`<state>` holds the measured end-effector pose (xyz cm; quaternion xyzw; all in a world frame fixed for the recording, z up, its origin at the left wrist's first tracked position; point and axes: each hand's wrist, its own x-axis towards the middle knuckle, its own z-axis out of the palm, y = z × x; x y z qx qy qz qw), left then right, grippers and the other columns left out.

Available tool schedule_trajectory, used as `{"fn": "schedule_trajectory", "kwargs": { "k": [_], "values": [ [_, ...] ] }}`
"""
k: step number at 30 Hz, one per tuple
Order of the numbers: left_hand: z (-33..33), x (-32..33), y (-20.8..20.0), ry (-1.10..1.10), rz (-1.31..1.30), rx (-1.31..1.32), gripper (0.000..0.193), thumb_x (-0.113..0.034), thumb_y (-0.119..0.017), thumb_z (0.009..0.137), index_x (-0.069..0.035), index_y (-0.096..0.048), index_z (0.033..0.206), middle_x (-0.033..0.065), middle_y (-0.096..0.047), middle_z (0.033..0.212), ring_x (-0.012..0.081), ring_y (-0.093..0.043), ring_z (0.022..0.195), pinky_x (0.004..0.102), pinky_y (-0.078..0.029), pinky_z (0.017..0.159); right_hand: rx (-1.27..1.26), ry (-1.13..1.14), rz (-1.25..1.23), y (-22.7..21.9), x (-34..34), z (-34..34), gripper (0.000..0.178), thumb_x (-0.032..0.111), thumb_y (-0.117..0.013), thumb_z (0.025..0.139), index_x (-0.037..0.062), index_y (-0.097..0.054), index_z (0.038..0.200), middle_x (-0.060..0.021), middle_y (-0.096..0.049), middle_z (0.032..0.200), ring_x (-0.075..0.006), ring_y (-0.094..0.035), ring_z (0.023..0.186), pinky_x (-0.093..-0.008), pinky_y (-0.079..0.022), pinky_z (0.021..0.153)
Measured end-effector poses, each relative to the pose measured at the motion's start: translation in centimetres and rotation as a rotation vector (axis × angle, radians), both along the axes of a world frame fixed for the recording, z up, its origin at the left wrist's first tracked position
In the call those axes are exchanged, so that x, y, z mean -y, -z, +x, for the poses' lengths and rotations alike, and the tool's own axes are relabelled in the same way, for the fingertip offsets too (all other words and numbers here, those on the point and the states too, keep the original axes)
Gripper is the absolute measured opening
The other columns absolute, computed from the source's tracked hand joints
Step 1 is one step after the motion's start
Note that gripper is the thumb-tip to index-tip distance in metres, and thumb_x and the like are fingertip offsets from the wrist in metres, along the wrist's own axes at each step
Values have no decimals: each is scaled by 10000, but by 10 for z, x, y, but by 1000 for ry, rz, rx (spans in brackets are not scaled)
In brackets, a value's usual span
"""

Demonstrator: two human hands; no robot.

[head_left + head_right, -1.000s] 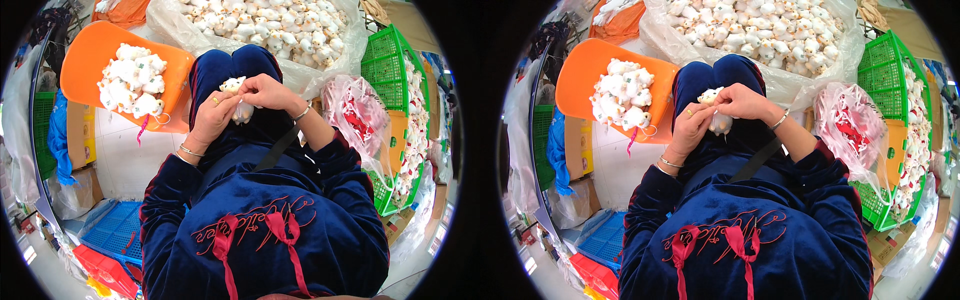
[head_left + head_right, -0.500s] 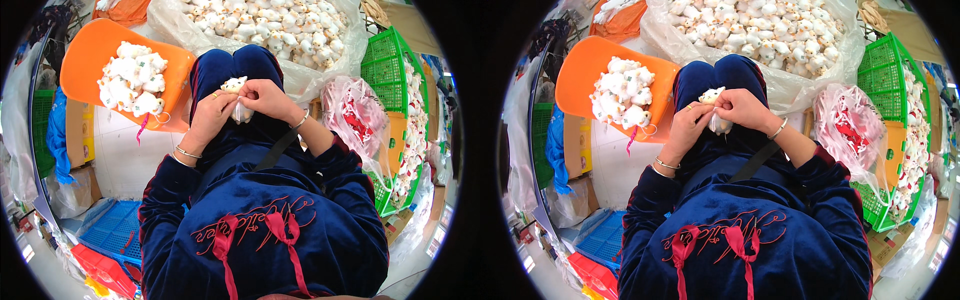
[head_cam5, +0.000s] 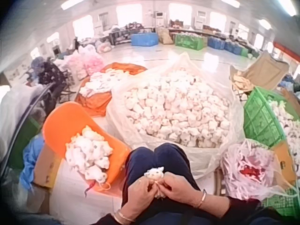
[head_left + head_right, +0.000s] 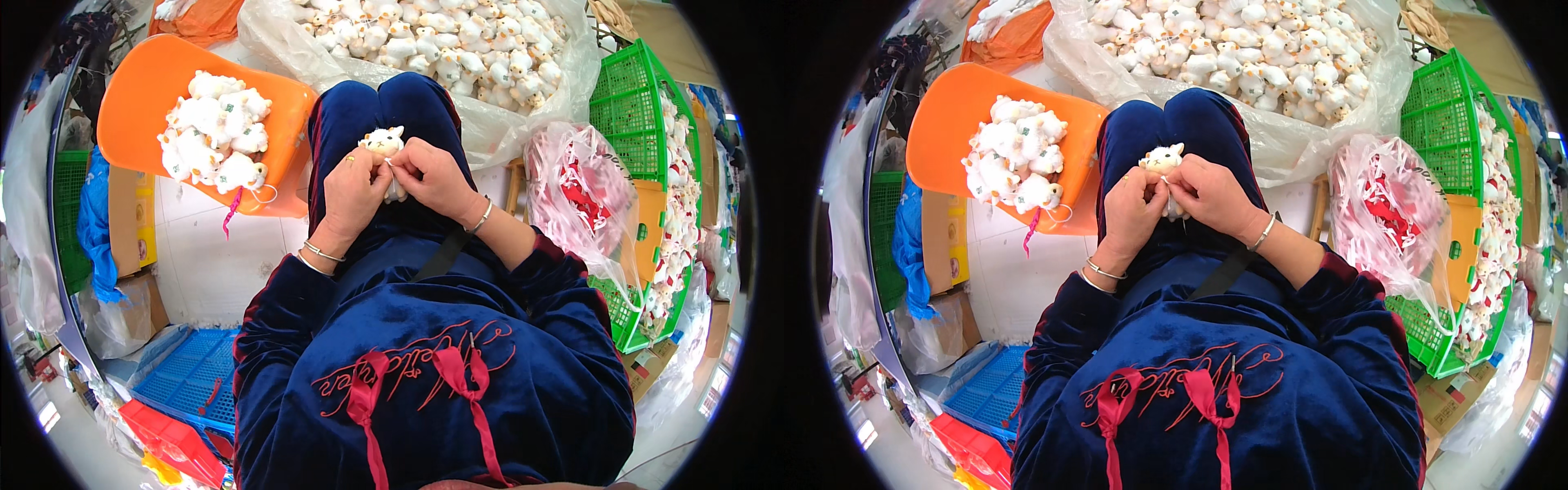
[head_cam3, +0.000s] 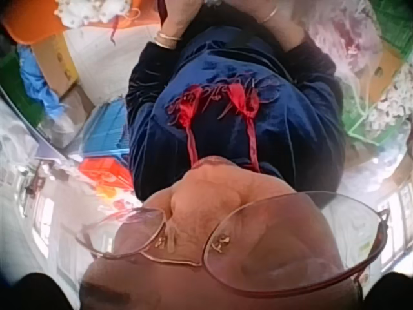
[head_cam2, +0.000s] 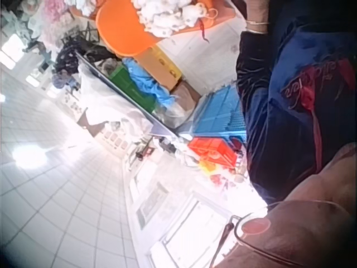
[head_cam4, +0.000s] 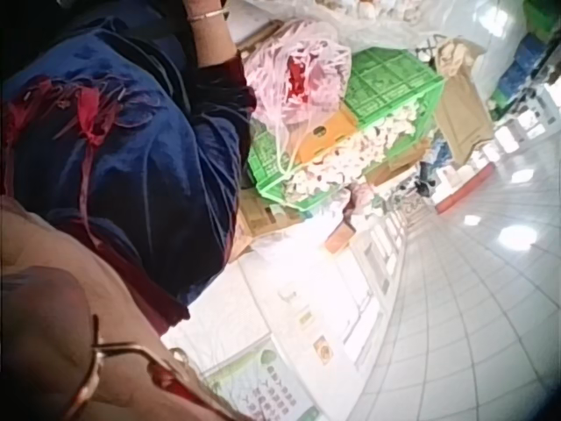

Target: The person ties a red ribbon around the neck of a small white plush toy. They adjust the ribbon and tie a bow, then place the finished toy on an orange tray.

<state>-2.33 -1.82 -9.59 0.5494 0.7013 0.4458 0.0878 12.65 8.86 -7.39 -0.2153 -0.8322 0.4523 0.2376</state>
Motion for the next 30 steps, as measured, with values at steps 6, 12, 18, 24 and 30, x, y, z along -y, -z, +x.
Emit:
{"fn": "schedule_trajectory", "kwargs": {
  "k": [6, 12, 18, 24, 30],
  "values": [
    [-1, 2, 3, 21, 112, -21, 122, -58, -747, 870, -66, -626, 882, 98, -645, 802, 295, -668, 735, 397, -537, 639, -105, 14, 10, 7, -2, 1, 83, 101, -704, 928, 29, -692, 968, -103, -619, 828, -251, -636, 716, -349, -514, 650],
    [-2, 3, 4, 47, 148, -67, 100, -67, -750, 883, -66, -656, 916, 109, -676, 839, 300, -689, 779, 381, -558, 669, 30, 52, -258, -3, -1, -2, 121, 120, -710, 931, 20, -704, 998, -80, -659, 788, -184, -637, 678, -326, -517, 647],
    [-5, 3, 3, 93, 175, -72, 110, -1, -749, 883, -37, -659, 935, 124, -681, 868, 295, -688, 787, 360, -553, 692, 95, -59, -260, -7, -12, -2, 129, 64, -691, 940, -13, -691, 1044, 8, -636, 779, -56, -563, 687, -241, -488, 648],
    [-6, 4, 2, 102, 174, -64, 116, -58, -771, 857, -70, -689, 938, 103, -710, 872, 285, -712, 826, 365, -576, 705, 45, -101, -372, -3, -15, 0, 121, 54, -688, 934, -18, -694, 1031, 28, -626, 787, -40, -550, 708, -228, -476, 651],
    [-9, 6, 3, 131, 149, -31, 141, -40, -786, 840, -69, -690, 940, 93, -712, 877, 276, -709, 837, 353, -573, 713, 106, -92, -373, -3, -16, -1, 80, 54, -688, 936, -10, -693, 983, 35, -625, 791, -35, -544, 707, -220, -475, 651]
  ]
}}
